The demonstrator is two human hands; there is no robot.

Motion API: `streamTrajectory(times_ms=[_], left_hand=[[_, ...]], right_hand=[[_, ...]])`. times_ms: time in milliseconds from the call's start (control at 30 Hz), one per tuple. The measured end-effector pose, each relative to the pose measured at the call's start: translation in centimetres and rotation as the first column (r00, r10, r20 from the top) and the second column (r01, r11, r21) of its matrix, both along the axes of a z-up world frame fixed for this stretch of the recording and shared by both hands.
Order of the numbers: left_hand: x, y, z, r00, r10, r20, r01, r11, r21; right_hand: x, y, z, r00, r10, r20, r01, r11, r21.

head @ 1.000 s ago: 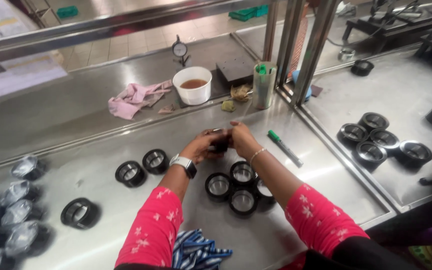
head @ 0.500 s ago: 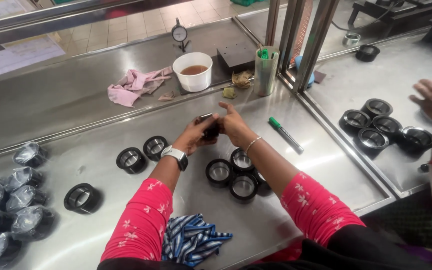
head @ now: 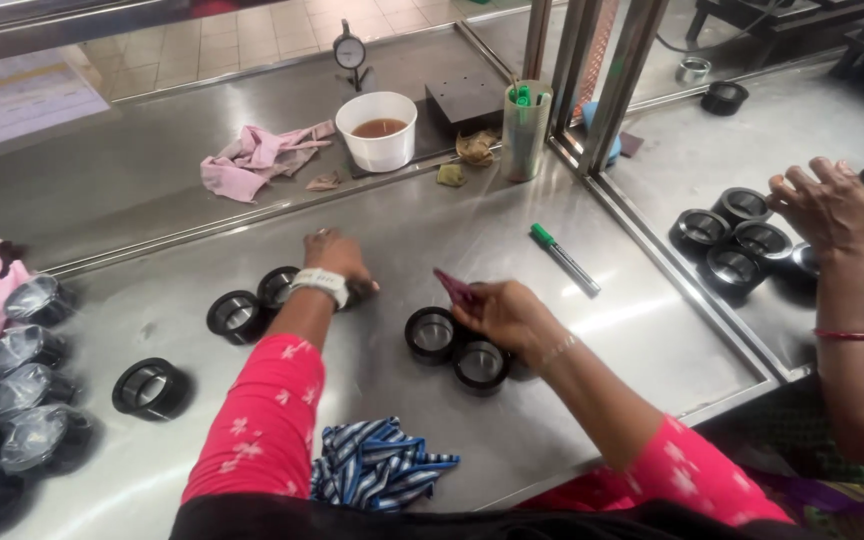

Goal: Marking and cleaning black cylindrical metal parts at a stainless steel workstation.

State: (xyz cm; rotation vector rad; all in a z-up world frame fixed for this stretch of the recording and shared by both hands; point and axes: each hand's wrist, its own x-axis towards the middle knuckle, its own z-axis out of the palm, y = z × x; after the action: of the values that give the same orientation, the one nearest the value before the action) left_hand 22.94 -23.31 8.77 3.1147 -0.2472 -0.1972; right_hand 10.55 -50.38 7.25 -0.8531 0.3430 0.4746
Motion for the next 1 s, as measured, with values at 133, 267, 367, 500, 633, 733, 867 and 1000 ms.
streamTrajectory(times_ms=[133, 267, 367, 500, 633, 733, 867, 1000], left_hand=[[2.5, -3.2, -3.5, 0.942, -0.321, -0.093, 0.300, 0.934, -0.192], [-0.5, -4.8, -1.1, 0.987, -0.161, 0.016, 0.151, 0.882, -0.446], [-3.8, -7.2, 2.1, 0.992, -0.055, 0.111, 0.092, 0.930, -0.357], [-0.6, -9.0, -1.4, 0.985, 0.014, 0.172, 0.043, 0.946, -0.320], [1.2, -9.3, -1.9, 0.996, 0.064, -0.059, -0.087, 0.721, -0.687], [-0.8, -8.9, -1.0, 0.956, -0.186, -0.229, -0.176, 0.264, -0.948], [-2.4, -8.2, -2.2, 0.824, -0.254, -0.507, -0.507, 0.072, -0.859], [-4.1, -6.9, -2.7, 0.956, -0.193, 0.221, 0.267, 0.260, -0.928]], right_hand=[[3.7, 0.2, 1.7, 0.971, 0.204, 0.122, -0.203, 0.979, -0.020], [6.3, -0.3, 3.8, 0.943, 0.251, 0.218, -0.226, 0.965, -0.135], [8.9, -1.6, 2.5, 0.971, 0.017, 0.237, 0.028, 0.982, -0.185], [9.2, -1.8, 1.5, 0.951, -0.156, 0.267, 0.245, 0.907, -0.342], [8.7, -2.0, -0.3, 0.940, -0.137, 0.312, 0.310, 0.728, -0.611], [10.0, -1.7, -2.8, 0.952, -0.081, 0.297, 0.242, 0.794, -0.557], [10.8, -0.8, -3.3, 0.946, -0.014, 0.323, 0.114, 0.949, -0.293], [10.1, 0.5, -0.6, 0.946, 0.012, 0.325, 0.089, 0.952, -0.292]])
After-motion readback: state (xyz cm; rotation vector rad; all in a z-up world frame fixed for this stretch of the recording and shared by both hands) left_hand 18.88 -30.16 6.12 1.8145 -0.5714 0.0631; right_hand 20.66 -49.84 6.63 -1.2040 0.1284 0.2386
